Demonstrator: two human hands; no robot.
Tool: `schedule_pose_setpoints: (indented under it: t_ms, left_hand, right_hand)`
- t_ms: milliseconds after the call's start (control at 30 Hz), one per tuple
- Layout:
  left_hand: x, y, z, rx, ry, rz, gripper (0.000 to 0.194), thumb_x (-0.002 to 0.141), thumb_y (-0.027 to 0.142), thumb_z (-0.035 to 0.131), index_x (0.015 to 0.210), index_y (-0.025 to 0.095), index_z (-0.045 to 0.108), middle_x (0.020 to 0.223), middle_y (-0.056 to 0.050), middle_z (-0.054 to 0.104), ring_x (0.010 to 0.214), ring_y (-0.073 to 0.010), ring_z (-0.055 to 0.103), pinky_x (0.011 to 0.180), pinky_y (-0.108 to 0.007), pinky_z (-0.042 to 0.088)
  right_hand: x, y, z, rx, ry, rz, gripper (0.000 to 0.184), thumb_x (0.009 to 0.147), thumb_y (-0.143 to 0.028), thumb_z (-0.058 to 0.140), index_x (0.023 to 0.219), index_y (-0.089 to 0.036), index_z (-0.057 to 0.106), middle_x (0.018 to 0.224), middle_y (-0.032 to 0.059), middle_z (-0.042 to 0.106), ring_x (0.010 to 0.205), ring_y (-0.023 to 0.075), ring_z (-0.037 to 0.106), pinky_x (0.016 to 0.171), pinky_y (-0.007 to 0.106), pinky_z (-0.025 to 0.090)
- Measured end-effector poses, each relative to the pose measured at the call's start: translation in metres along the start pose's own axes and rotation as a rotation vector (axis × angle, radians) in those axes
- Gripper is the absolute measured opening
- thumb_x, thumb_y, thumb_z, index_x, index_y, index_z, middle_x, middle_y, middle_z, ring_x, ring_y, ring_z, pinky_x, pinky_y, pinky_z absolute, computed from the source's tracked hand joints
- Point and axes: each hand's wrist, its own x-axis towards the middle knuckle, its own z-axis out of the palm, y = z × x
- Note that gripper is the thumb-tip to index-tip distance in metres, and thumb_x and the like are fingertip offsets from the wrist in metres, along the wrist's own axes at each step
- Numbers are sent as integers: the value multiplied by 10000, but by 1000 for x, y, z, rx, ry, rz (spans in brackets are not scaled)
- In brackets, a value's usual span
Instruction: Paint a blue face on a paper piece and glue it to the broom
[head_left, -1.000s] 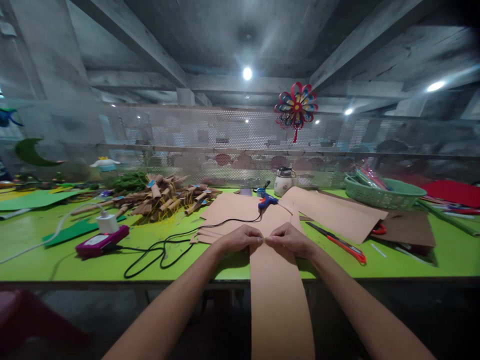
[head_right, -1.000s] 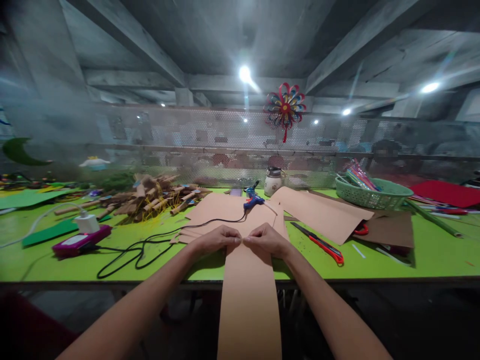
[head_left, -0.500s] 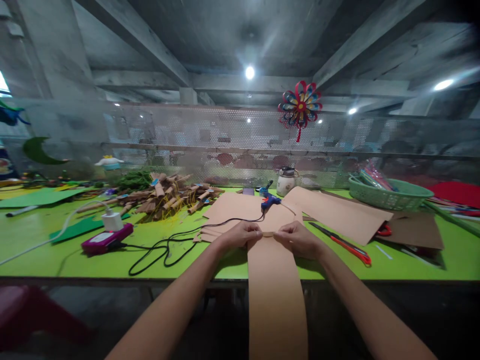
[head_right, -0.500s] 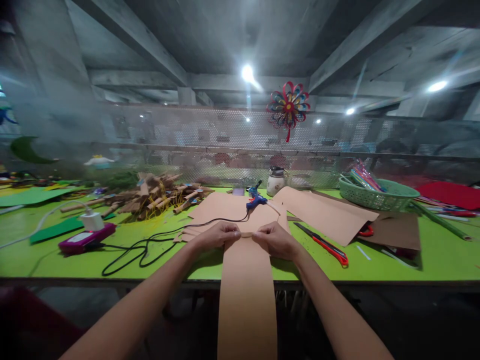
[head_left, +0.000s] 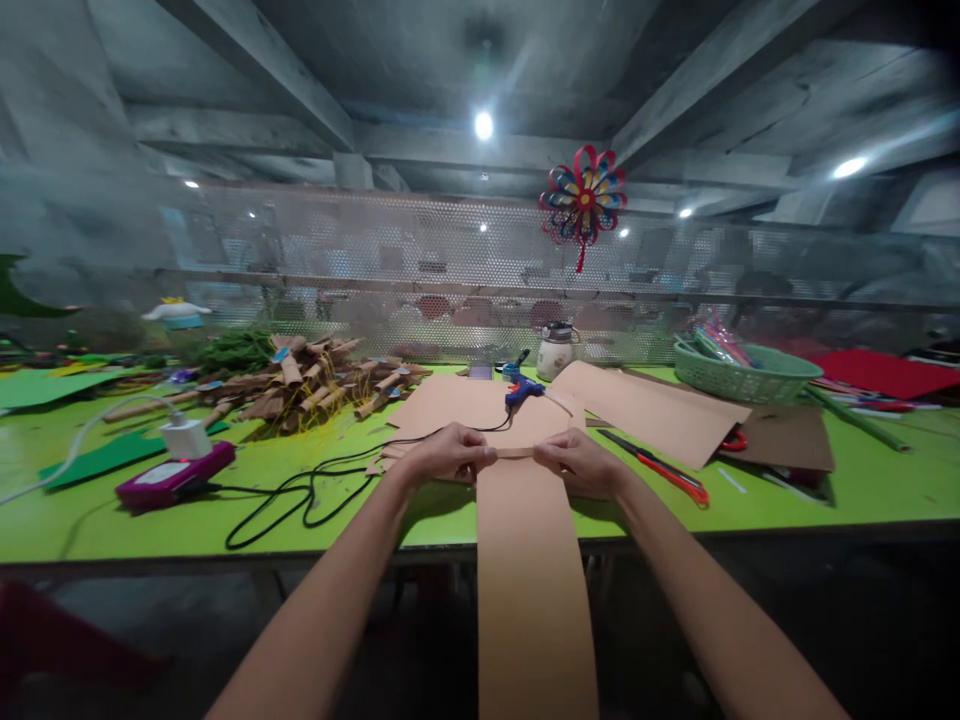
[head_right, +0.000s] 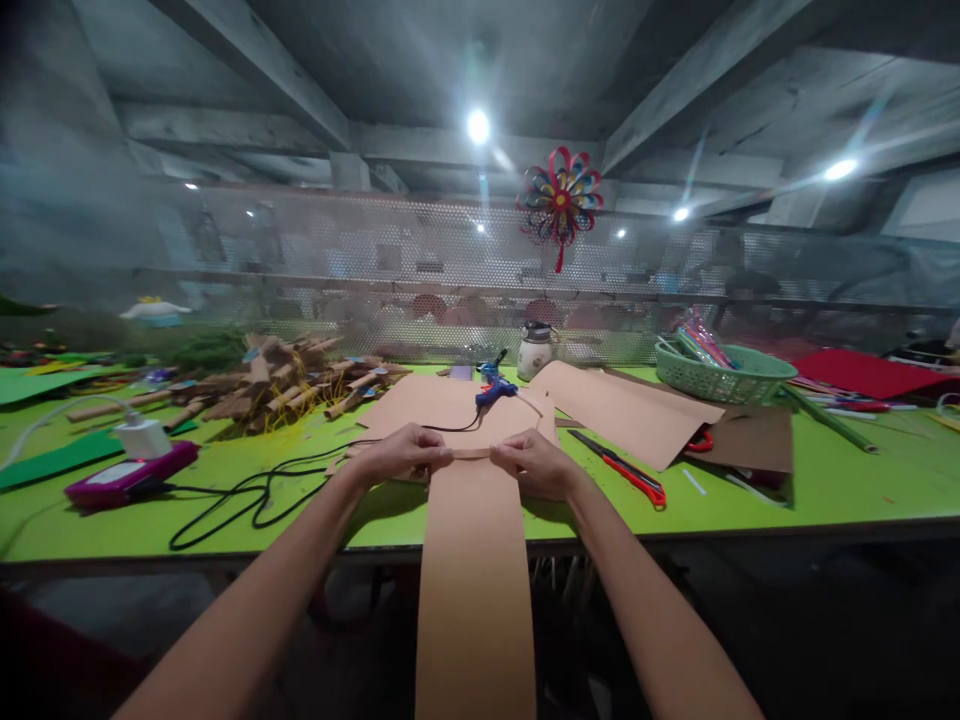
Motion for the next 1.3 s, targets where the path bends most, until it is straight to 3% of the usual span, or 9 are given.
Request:
schedule_pose_setpoints:
  t_ms: [167,367,567,700,833,967,1100,1300]
  left_hand:
    - [-5,-1,-4,-6,0,5,315,954,388,592,1157,147,607,1089,-70,648,890,-179,652,763,-363,573]
    - [-8,-1,-6,-48,-25,11,316,953,379,595,1168,149,603,1107,-74,644,908,-183,651,776,-372,572]
    - [-12,-1,-9,-125,-61,39,328,952,380,595,1187,153,598,1145,-82,637,951,-197,647,814,-397,566]
    - [-13,0,-8,-184,-84,68,333,955,391,588,1187,153,597,1137,-82,638,940,-194,648,805,-392,566]
    - [-11,0,-2,-225,-125,96,326,956,391,587,1176,151,600,1116,-77,642,918,-187,650,788,-380,568]
    - [-5,3,13,-255,-164,115,313,952,379,596,1163,149,606,1112,-75,644,920,-187,650,792,-382,568]
    - [-5,13,30,-292,-176,148,307,949,371,602,1160,148,610,1114,-76,647,928,-190,652,803,-388,568]
    - [-19,26,27,-345,9,209,321,943,374,609,1171,149,609,1142,-78,642,959,-204,648,825,-403,562]
  right_hand:
    - [-2,-2,-4,27,13,38,446,702,-512,802,625,-178,516,563,-50,479,519,92,444,516,234,379]
    - [0,5,-8,76,47,43,407,696,-485,820,679,-177,555,533,-53,504,446,94,440,464,244,385]
    - [2,-1,-13,89,82,-91,426,720,-500,803,611,-152,584,571,-21,541,527,102,490,573,260,449]
    - [6,-3,-18,103,124,-198,416,764,-542,752,875,-142,725,721,35,671,656,136,600,670,268,483]
    - [4,-5,-4,60,22,-197,539,685,-379,851,1170,-192,708,938,69,738,790,178,672,729,298,519]
    - [1,-16,16,-27,-103,-231,375,657,-357,868,969,-166,789,893,74,722,797,192,659,709,299,524]
    - [1,-34,27,-113,-120,-339,259,671,-385,864,819,-182,799,876,50,635,802,171,618,729,293,514]
    - [2,-62,36,-259,-53,-374,287,766,-446,776,751,-161,748,807,55,635,775,175,574,711,298,468]
